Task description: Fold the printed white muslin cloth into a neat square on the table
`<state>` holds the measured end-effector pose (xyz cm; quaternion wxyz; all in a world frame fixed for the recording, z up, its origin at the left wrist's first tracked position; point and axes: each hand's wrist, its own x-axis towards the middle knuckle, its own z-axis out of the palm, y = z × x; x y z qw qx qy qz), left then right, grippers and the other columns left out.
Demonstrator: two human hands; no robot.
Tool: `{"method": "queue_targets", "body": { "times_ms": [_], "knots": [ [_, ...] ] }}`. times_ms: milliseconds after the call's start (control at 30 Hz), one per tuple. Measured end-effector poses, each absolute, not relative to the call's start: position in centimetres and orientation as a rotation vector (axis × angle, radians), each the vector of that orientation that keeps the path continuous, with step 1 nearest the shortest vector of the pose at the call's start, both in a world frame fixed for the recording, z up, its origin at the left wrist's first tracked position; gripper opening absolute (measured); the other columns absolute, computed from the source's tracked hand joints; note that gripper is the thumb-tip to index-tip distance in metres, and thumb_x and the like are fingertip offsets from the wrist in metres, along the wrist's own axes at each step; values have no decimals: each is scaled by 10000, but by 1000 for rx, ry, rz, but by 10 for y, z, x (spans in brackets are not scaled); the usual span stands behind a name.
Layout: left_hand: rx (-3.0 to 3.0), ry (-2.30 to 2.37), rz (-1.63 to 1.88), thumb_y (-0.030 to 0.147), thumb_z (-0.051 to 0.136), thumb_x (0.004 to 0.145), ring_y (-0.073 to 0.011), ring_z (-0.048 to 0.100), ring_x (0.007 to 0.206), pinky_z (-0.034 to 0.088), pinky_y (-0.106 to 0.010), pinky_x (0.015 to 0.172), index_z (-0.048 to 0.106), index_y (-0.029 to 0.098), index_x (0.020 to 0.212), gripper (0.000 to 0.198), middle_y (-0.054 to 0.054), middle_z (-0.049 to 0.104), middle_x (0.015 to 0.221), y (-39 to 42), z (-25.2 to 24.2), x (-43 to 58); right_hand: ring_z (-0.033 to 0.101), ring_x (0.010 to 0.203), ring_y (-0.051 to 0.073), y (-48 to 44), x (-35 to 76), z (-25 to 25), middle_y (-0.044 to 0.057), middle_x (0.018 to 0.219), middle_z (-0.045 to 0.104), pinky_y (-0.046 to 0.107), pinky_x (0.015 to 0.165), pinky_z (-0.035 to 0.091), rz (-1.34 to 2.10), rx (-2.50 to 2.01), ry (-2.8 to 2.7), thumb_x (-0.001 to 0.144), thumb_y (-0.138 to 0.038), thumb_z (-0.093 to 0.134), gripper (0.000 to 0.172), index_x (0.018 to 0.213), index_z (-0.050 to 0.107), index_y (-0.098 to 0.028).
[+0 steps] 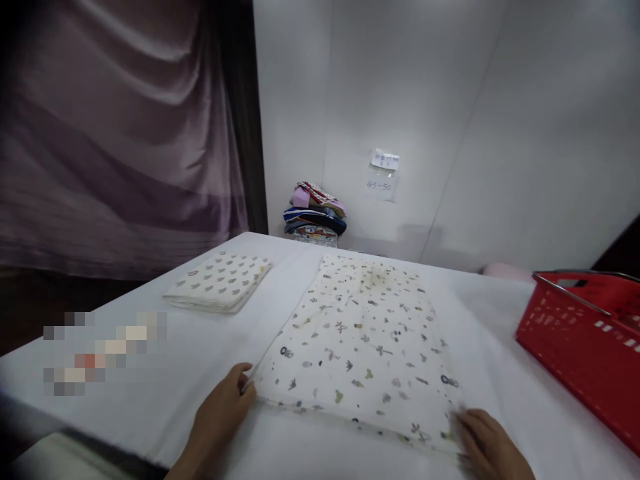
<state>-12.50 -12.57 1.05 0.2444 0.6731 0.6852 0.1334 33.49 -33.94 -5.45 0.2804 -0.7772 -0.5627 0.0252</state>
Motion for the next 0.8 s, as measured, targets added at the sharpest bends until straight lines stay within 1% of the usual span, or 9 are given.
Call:
{"method": "queue_targets", "body": {
  "times_ms": [67,133,233,300,400,533,600,700,800],
  "knots": [
    [1822,1875,340,289,381,811,-201,625,884,401,-268,677,454,274,1138,336,12,663,940,-122,9,-126,647,916,283,-333,334,-39,95,996,687,412,803,535,131,-2188,-1354,790,-490,498,335,940,693,-264],
    [1798,1876,315,301,372,806,-200,634,884,416,-275,693,455,309,1118,323,35,674,920,-117,6,-128,661,775,279,-325,332,-23,91,839,698,393,687,535,218,-2285,-1183,769,-481,496,352,957,674,-242],
    [1772,1869,284,297,362,796,-194,645,859,430,-283,706,472,355,1081,311,63,689,851,-109,1,-130,623,560,252,-317,328,-11,54,613,647,360,525,490,420,-2318,-1009,717,-462,523,364,959,663,-229],
    [1776,1875,270,314,373,789,-190,647,854,435,-281,698,481,390,1066,306,85,692,838,-107,-1,-132,594,495,230,-316,322,-11,49,611,635,338,443,453,551,-2285,-910,685,-471,563,392,977,656,-228],
    [1790,1880,252,349,395,779,-180,644,858,435,-266,690,486,426,1056,301,123,685,840,-107,0,-133,531,414,192,-320,304,-16,41,623,620,303,347,377,639,-2224,-731,662,-515,599,529,1112,605,-235],
    [1780,1862,238,329,329,815,-176,634,851,424,-265,685,451,381,1087,303,101,675,836,-108,5,-131,420,317,164,-326,281,-21,-35,410,470,276,328,293,678,-2128,-654,703,-551,549,760,1355,397,-191],
    [1779,1857,241,308,319,820,-177,634,847,417,-261,687,445,357,1083,296,88,672,836,-109,7,-129,414,306,169,-330,278,-22,-46,381,434,278,333,283,724,-2095,-650,727,-550,514,798,1401,316,-170],
    [1783,1849,253,289,360,804,-180,633,825,406,-253,678,447,321,1100,310,69,666,850,-113,11,-126,429,300,181,-337,289,-25,-59,403,417,282,325,279,762,-2104,-668,740,-551,486,785,1411,289,-194],
    [1816,1822,288,275,384,801,-186,622,798,391,-255,661,434,254,1154,356,33,654,851,-120,13,-123,513,371,225,-346,309,-27,-31,466,492,323,352,374,729,-2226,-828,711,-570,507,786,1390,339,-213]
  ]
}}
